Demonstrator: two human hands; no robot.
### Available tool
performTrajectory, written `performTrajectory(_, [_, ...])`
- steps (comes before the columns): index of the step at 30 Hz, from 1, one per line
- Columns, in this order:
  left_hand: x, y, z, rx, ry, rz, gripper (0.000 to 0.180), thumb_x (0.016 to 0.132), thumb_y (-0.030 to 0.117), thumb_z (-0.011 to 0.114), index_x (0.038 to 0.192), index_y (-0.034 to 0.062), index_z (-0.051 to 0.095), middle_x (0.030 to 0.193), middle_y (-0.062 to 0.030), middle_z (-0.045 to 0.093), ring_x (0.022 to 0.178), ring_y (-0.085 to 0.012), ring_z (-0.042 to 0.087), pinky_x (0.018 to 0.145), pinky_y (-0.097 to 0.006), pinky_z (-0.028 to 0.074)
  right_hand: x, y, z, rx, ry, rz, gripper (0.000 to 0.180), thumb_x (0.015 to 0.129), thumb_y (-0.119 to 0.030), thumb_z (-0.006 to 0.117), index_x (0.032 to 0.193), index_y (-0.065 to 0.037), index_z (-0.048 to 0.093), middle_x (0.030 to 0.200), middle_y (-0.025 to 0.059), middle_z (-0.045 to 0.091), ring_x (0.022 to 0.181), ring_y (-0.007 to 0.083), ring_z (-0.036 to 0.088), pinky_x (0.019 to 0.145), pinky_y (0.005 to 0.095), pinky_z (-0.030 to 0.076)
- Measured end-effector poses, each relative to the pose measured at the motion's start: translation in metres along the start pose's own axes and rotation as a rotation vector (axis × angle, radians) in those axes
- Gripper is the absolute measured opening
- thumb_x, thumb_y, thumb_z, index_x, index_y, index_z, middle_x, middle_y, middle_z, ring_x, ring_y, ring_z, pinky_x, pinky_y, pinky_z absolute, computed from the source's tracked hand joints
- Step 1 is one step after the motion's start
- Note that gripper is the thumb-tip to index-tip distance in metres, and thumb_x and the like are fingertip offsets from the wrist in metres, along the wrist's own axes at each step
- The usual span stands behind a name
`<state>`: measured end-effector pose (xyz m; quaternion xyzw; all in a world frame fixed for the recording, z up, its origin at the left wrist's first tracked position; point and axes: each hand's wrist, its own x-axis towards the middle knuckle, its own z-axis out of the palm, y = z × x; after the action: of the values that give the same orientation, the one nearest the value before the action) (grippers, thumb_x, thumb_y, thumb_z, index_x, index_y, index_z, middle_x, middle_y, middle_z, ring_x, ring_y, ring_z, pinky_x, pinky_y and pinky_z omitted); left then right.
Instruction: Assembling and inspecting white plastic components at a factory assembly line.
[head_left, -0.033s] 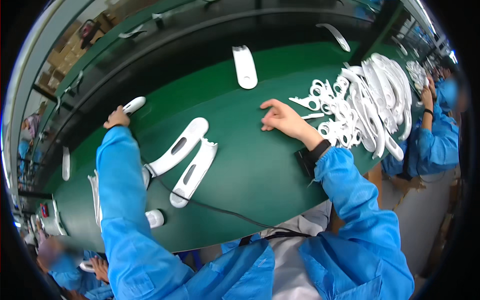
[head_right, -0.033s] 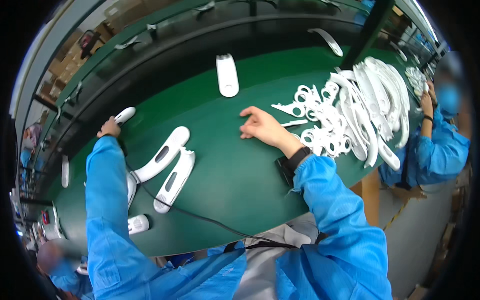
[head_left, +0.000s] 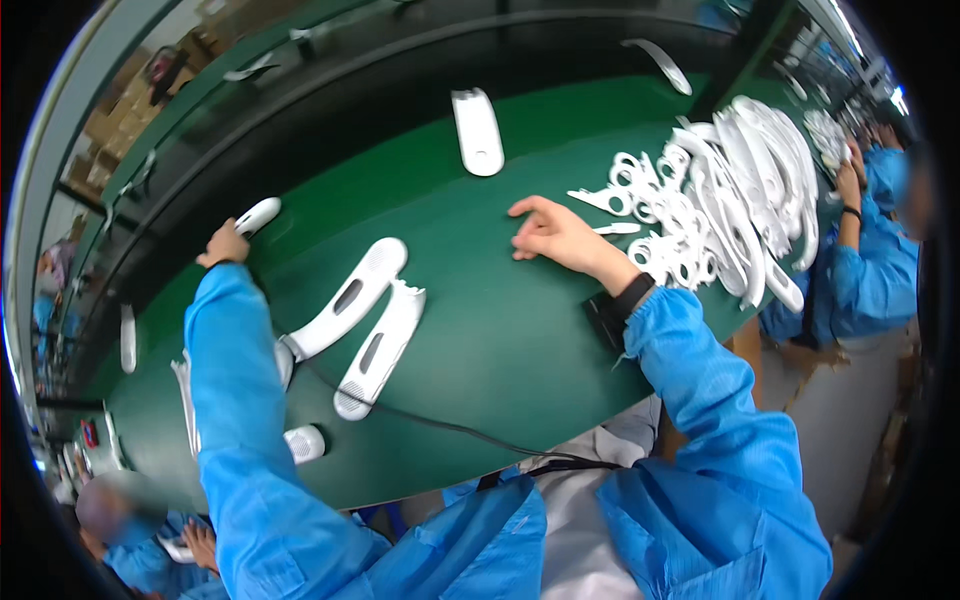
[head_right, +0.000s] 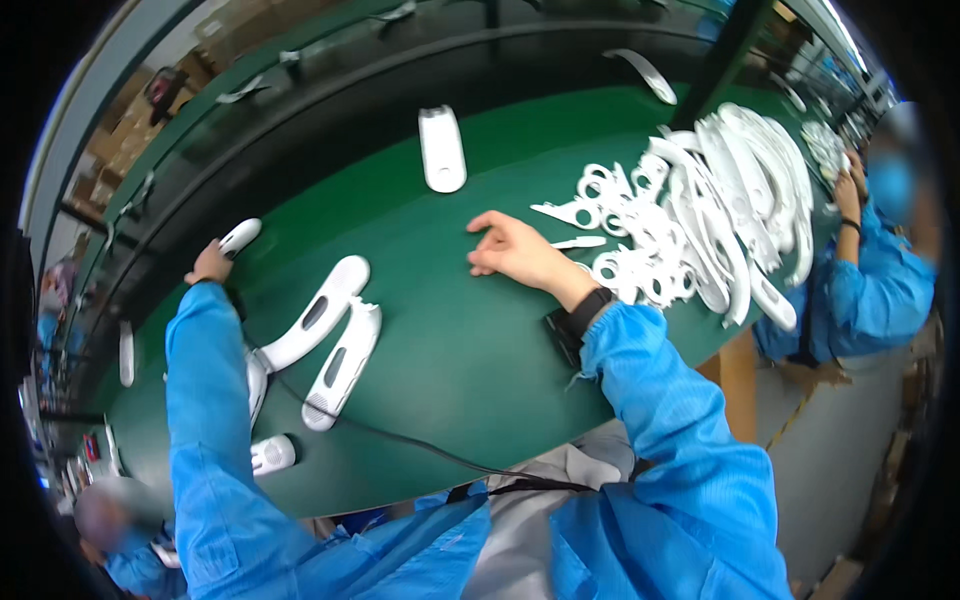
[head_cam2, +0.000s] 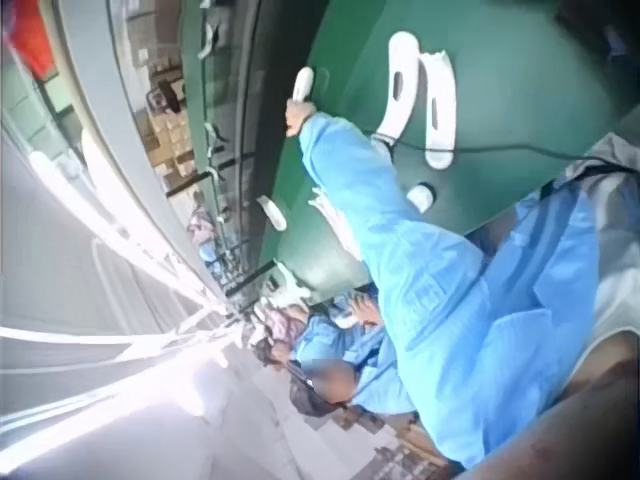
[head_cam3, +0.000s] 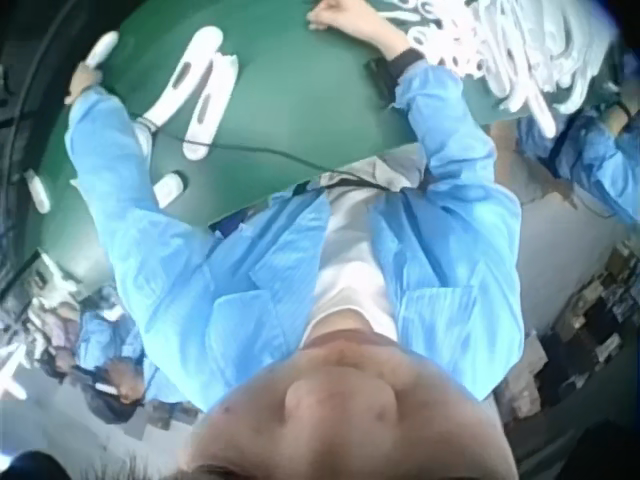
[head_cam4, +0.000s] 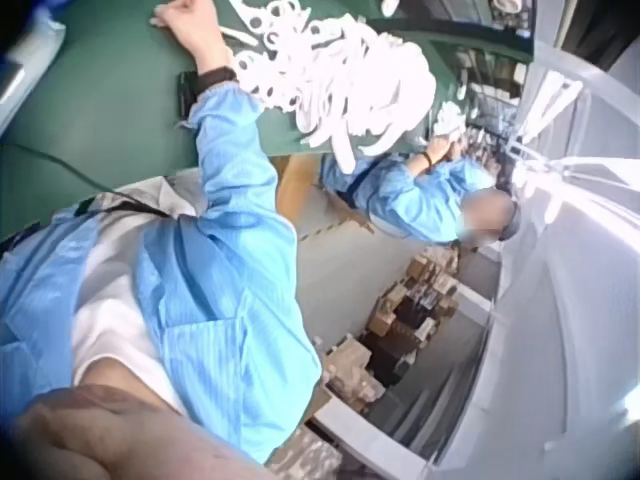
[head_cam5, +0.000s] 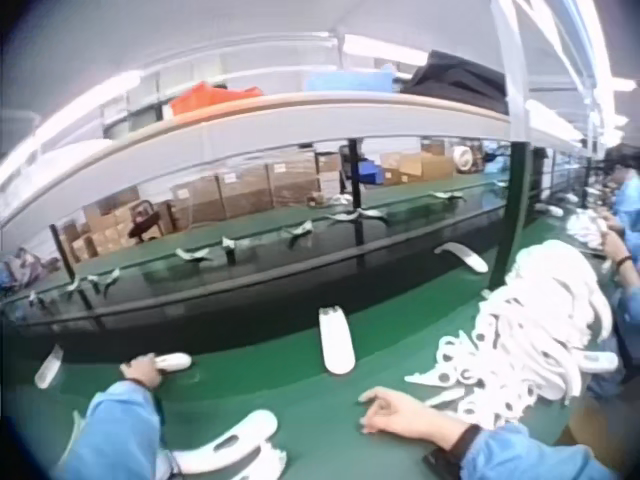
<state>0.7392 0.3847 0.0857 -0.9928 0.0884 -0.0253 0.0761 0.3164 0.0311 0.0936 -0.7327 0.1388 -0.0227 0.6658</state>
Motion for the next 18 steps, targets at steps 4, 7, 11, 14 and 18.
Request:
performTrajectory(4, [-0.011, 0.02, -0.041, -0.145, 0.042, 0.411, 0.037, 0.071, 0.012, 0.065, 0.107, 0.0103, 0.064, 0.11, -0.0142, 0.061, 0.106, -0.0325, 0.057, 0.089, -0.054, 0.042, 0.002, 0.004, -0.004, 0.085, 0.002, -0.018, 0.032, 0.083, -0.008, 0.063, 0.111, 0.004, 0.052, 0.08, 0.0088, 0.063, 0.078, 0.0162, 0.066, 0.067, 0.027, 0.051])
performTrajectory(7, [-0.046, 0.075, -0.09, -0.301, 0.28, 0.714, 0.032, 0.073, 0.003, 0.057, 0.104, 0.0007, 0.061, 0.102, -0.0186, 0.06, 0.098, -0.04, 0.057, 0.085, -0.044, 0.046, -0.001, -0.002, 0.001, -0.142, 0.025, -0.008, 0.028, 0.082, -0.013, 0.064, 0.105, 0.002, 0.057, 0.082, 0.0086, 0.065, 0.078, 0.018, 0.066, 0.068, 0.0295, 0.051])
performTrajectory(11, [-0.179, 0.161, -0.171, -0.364, 0.368, 1.036, 0.016, 0.069, 0.004, 0.058, 0.082, 0.0002, 0.05, 0.087, -0.0163, 0.051, 0.079, -0.0402, 0.055, 0.066, -0.045, 0.045, -0.036, -0.043, -0.008, -0.603, 0.108, -0.077, 0.023, 0.08, -0.015, 0.064, 0.099, -0.003, 0.061, 0.083, 0.0111, 0.065, 0.081, 0.0218, 0.064, 0.069, 0.0335, 0.05])
performTrajectory(14, [-0.277, 0.195, -0.184, -0.428, 0.318, 1.268, 0.027, 0.07, 0.023, 0.069, 0.076, 0.0025, 0.052, 0.08, -0.0147, 0.051, 0.067, -0.0335, 0.055, 0.057, -0.042, 0.044, -0.066, -0.021, -0.069, -0.977, 0.465, -0.064, 0.023, 0.077, -0.016, 0.066, 0.096, -0.004, 0.063, 0.091, 0.015, 0.064, 0.09, 0.031, 0.062, 0.077, 0.038, 0.049])
performTrajectory(18, [-0.352, 0.198, -0.139, -0.307, 0.106, 1.345, 0.03, 0.073, 0.029, 0.071, 0.085, 0.0042, 0.058, 0.088, -0.0139, 0.051, 0.077, -0.0302, 0.055, 0.065, -0.041, 0.043, -0.077, -0.005, -0.074, -1.075, 0.482, 0.11, 0.023, 0.075, -0.016, 0.069, 0.094, -0.004, 0.063, 0.094, 0.0153, 0.061, 0.096, 0.0324, 0.059, 0.081, 0.0396, 0.048])
